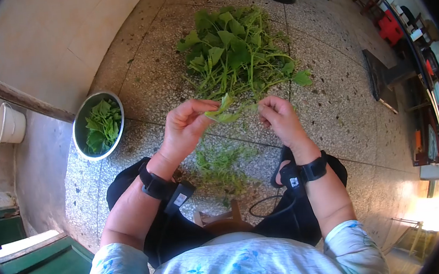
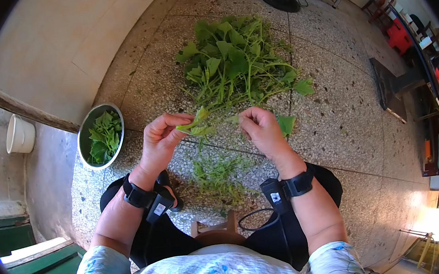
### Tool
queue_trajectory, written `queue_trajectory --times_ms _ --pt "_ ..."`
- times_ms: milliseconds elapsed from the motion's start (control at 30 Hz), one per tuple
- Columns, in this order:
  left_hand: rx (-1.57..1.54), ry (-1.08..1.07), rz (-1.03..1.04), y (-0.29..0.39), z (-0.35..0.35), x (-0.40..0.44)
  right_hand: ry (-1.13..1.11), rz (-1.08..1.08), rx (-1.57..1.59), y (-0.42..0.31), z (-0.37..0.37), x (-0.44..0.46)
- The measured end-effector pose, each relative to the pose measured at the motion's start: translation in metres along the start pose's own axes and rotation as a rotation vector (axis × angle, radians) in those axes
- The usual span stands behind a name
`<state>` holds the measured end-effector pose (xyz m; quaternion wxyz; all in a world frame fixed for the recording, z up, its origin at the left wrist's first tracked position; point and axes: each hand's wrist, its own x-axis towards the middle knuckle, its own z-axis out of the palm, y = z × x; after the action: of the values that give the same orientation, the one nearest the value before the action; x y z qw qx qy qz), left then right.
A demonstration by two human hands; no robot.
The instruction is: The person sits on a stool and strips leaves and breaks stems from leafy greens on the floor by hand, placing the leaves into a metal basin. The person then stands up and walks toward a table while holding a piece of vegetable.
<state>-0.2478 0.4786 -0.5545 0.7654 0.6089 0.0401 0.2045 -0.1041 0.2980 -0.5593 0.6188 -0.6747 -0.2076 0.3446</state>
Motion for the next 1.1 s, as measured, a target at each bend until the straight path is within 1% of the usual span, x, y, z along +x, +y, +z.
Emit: queue_trajectory --times_ms 33,67,100,133,200,233,300,333,367,400,433,467,500,533,600,633,667,733,767,800,833,867,900,933,967,1000,1033,1100 --pt "0.001 0.000 0.001 0.001 -0.002 0.000 -0.027 -0.068 -0.198 0.010 -0.004 0.002" --pt "-0.042 0.021 -0.039 0.003 -0.003 0.001 -0.053 -0.135 -0.395 0.017 -0.006 0.003" --pt "-0.086 0.043 -0.080 0.004 -0.004 0.001 -0.053 -0.137 -0.395 0.022 -0.004 -0.001" --pt "-0.085 0.043 -0.079 0.002 -0.004 0.002 -0.108 -0.249 -0.599 0.027 0.000 -0.009" --pt "0.048 0.041 0.026 -0.005 -0.005 0.004 -0.165 -0.362 -0.803 0.028 0.007 -0.014" --pt "0.048 0.041 0.025 -0.005 -0.004 0.004 -0.166 -0.389 -0.865 0.025 0.010 -0.015" --pt "0.526 0.098 0.116 -0.004 0.001 0.005 -0.167 -0.411 -0.931 0.013 0.022 -0.020" --pt "0.522 0.097 0.116 -0.002 0.004 0.005 -0.127 -0.380 -0.700 0.001 0.031 -0.023" --pt "0.736 0.079 0.216 0.001 0.008 0.006 -0.084 -0.347 -0.468 -0.008 0.039 -0.025" --pt "0.951 0.058 0.318 0.002 0.012 0.008 -0.079 -0.345 -0.470 -0.016 0.044 -0.026" --pt "0.948 0.053 0.320 0.001 0.015 0.009 -0.112 -0.163 -0.195 -0.022 0.049 -0.025" --pt "1.030 0.051 0.408 0.000 0.018 0.009 -0.143 0.018 0.082 -0.025 0.052 -0.024" --pt "1.113 0.049 0.497 -0.001 0.021 0.010 -0.172 0.047 0.123 -0.025 0.053 -0.021" --pt "1.113 0.046 0.499 0.000 0.023 0.011 -0.170 0.045 0.124 -0.024 0.052 -0.019" --pt "1.184 0.013 0.540 0.003 0.027 0.010 -0.108 0.175 0.205 -0.020 0.050 -0.016" --pt "1.185 0.013 0.541 0.003 0.028 0.010 -0.062 0.157 0.176 -0.020 0.050 -0.016" --pt "1.196 0.009 0.572 0.003 0.030 0.009 -0.062 0.157 0.176 -0.020 0.050 -0.016" --pt "1.205 0.005 0.601 0.000 0.030 0.007 -0.019 0.152 0.078 -0.021 0.049 -0.016" --pt "1.135 -0.038 0.486 -0.003 0.030 0.005 -0.019 0.154 0.077 -0.020 0.049 -0.017" --pt "1.062 -0.079 0.370 -0.004 0.030 0.003 0.003 0.103 0.037 -0.019 0.050 -0.017" --pt "1.061 -0.077 0.367 -0.004 0.032 0.000 0.025 0.051 -0.003 -0.018 0.051 -0.018" --pt "0.915 -0.043 0.166 -0.002 0.035 -0.001 0.024 0.053 -0.005 -0.015 0.051 -0.018" --pt "0.764 -0.008 -0.032 -0.001 0.036 -0.002 0.009 -0.063 -0.050 -0.010 0.050 -0.016" --pt "0.764 -0.003 -0.032 -0.001 0.034 -0.002 -0.007 -0.179 -0.095 -0.007 0.050 -0.014" --pt "0.683 -0.005 -0.087 -0.003 0.032 -0.002 -0.011 -0.179 -0.096 -0.007 0.048 -0.013" --pt "0.600 -0.007 -0.140 -0.003 0.031 -0.002 -0.027 -0.200 -0.191 -0.007 0.045 -0.012" --pt "0.600 -0.006 -0.140 -0.001 0.030 -0.002 -0.041 -0.221 -0.286 -0.007 0.041 -0.011" --pt "0.082 -0.034 -0.381 0.008 0.029 -0.002 -0.054 -0.217 -0.266 -0.014 0.037 -0.010"
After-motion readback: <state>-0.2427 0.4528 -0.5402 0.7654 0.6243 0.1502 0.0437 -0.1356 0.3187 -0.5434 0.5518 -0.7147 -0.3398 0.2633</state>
